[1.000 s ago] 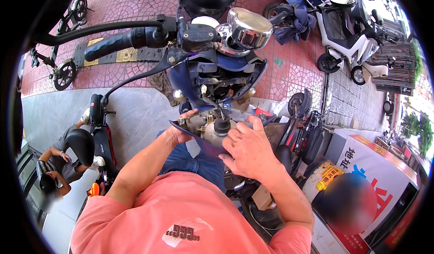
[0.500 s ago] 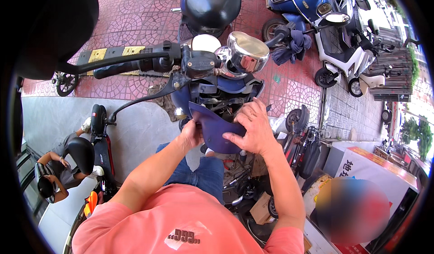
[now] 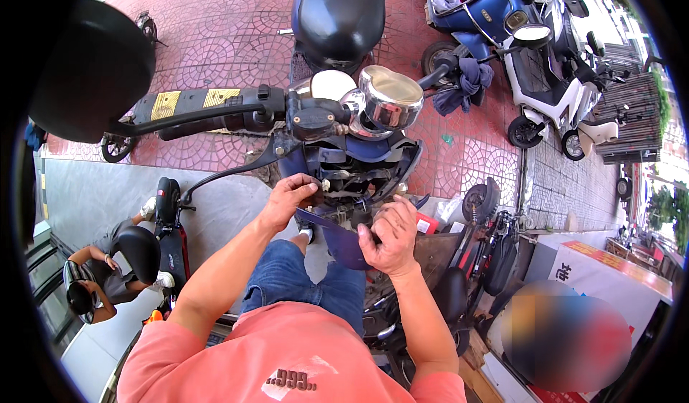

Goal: The person uses a power drill to remove screws from the front body panel of a blue scooter and then pulls the panel off to access the internal wiring.

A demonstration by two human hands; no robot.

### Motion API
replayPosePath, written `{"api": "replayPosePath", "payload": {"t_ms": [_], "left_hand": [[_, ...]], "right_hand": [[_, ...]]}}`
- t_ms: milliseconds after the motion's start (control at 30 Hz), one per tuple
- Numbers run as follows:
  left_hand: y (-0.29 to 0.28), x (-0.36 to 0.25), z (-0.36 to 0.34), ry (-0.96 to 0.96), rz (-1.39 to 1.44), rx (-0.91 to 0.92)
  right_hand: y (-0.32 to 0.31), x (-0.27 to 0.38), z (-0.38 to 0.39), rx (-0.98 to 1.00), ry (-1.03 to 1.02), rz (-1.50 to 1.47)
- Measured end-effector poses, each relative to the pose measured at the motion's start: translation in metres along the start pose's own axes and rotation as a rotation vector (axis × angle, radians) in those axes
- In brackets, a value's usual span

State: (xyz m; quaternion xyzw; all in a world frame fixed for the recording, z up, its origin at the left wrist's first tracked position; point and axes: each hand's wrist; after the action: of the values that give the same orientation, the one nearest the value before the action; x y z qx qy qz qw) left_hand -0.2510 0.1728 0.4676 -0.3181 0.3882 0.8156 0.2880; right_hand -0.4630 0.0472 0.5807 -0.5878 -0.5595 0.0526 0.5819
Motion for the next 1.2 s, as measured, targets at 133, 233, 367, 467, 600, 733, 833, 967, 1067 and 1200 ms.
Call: {"api": "replayPosePath", "payload": {"t_ms": [133, 233, 367, 467, 600, 733, 833, 967, 1067, 1200], "left_hand": [[-0.002, -0.011, -0.019, -0.073, -0.247, 0.264], [0.009, -0.022, -0.037, -0.22, -0.402, 0.5], [0.025, -0.012, -0.043, -0.34, -0.399, 0.513], [0.038, 0.007, -0.057, -0.378, -0.506, 0.457], [0.048, 0.005, -0.059, -0.174, -0.894, 0.441], [0.018, -0.007, -0.059, -0.188, -0.599, 0.401], [0.019, -0.042, -0.043, -0.262, -0.187, 0.351], [0.007, -0.038, -0.045, -0.332, -0.039, 0.442], [0.009, -0.035, -0.041, -0.446, 0.059, 0.396], [0.017, -0.015, -0.042, -0.437, 0.173, 0.405]], "right_hand": [[-0.004, -0.009, -0.003, 0.004, 0.017, -0.012], [-0.006, -0.012, -0.005, 0.007, 0.018, -0.023], [-0.01, -0.014, -0.003, -0.004, 0.032, -0.048], [-0.007, -0.015, -0.002, 0.0, 0.027, -0.061], [-0.008, -0.02, -0.004, 0.001, 0.03, -0.056], [-0.006, -0.025, -0.011, -0.002, 0.03, -0.075], [-0.004, -0.026, -0.014, -0.007, 0.03, -0.086], [-0.001, -0.024, -0.021, 0.013, 0.022, -0.088], [0.0, -0.026, -0.022, 0.014, 0.03, -0.083], [0.002, -0.034, -0.026, 0.016, 0.054, -0.105]]}}
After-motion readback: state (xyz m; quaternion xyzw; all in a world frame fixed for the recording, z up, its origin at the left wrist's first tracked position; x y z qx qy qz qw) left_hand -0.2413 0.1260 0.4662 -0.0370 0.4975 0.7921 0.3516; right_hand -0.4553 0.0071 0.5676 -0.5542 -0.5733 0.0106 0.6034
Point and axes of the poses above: each hand's wrist, its own z-axis away from the middle knuckle, its own y-axis out of the palm, x = y × z, and after that the axes turned 10 degrees about y, right-handed
